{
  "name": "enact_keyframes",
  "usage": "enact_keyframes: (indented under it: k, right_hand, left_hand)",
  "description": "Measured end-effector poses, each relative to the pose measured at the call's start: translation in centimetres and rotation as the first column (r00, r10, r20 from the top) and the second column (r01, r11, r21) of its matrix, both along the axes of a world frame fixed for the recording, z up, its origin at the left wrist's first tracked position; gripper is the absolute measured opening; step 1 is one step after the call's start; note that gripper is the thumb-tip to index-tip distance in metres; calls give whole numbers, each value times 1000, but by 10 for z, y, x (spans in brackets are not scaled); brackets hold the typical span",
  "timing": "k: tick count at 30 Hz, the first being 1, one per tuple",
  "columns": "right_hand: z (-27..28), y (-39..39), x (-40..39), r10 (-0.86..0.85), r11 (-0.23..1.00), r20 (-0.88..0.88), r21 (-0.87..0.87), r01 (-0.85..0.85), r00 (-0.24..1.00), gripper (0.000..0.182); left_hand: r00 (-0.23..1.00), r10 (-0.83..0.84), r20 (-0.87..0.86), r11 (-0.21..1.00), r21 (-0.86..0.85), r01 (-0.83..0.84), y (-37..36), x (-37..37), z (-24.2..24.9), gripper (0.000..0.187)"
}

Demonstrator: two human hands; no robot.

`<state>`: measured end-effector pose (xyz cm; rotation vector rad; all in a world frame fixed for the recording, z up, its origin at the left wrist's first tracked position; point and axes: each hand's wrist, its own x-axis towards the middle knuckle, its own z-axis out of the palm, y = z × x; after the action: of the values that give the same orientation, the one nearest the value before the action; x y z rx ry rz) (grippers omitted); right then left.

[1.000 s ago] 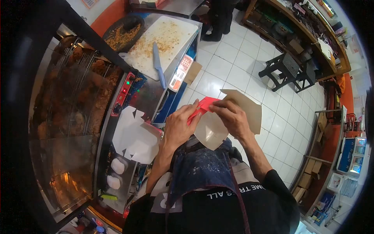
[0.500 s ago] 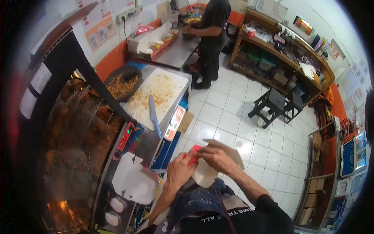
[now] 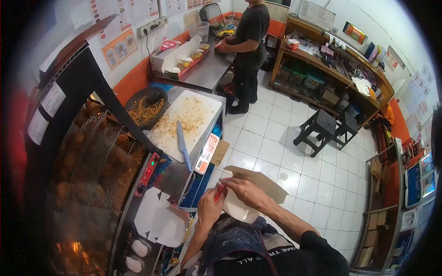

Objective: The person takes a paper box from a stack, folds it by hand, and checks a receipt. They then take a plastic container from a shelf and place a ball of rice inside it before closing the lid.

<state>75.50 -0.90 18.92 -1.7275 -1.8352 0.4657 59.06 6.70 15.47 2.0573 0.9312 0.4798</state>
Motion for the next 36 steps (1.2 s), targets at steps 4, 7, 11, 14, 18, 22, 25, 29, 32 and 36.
enact_keyframes:
  k: [4, 7, 11, 14, 18, 22, 25, 29, 32, 36]
  right_hand:
    - [-4, -1, -8, -125, 962, 26, 249, 114, 992, 44]
    - [13, -6, -18, -139, 926, -164, 328, 187, 977, 49]
    - [20, -21, -20, -323, 840, -411, 290, 459, 852, 27]
    - [5, -38, -18, -484, 675, -492, 317, 667, 724, 12]
    - [-29, -50, 5, -548, 599, -723, 13, 801, 421, 64]
    - [-10, -54, 23, -421, 791, -907, -372, 485, -8, 78]
    - [-18, -55, 32, -348, 894, -931, -294, 338, 112, 66]
    - [-10, -53, 30, -349, 912, -915, -282, 298, 203, 65]
    - [-8, -50, 28, -359, 924, -903, -310, 224, 234, 66]
    - [-10, -55, 24, -278, 960, -933, -263, 93, 229, 70]
  left_hand:
    - [987, 52, 150, 963, 255, -89, 8, 1, 3, 46]
    - [981, 110, 163, 932, 325, -158, 10, 3, 33, 55]
    - [951, 163, 263, 880, 397, -261, 16, 4, 38, 58]
    - [937, 241, 254, 942, 173, -289, 17, -1, 30, 60]
    - [895, 203, 397, 977, -137, -161, 17, -5, 6, 56]
    - [922, 50, 383, 959, -278, 63, 10, -16, -8, 55]
    - [918, 17, 396, 918, -371, 143, 13, -20, -3, 62]
    - [890, 133, 437, 797, -581, 167, 24, -26, 10, 72]
    - [884, 112, 454, 806, -562, 187, 30, -28, -5, 69]
    - [921, 120, 372, 780, -608, 144, 25, -29, 26, 59]
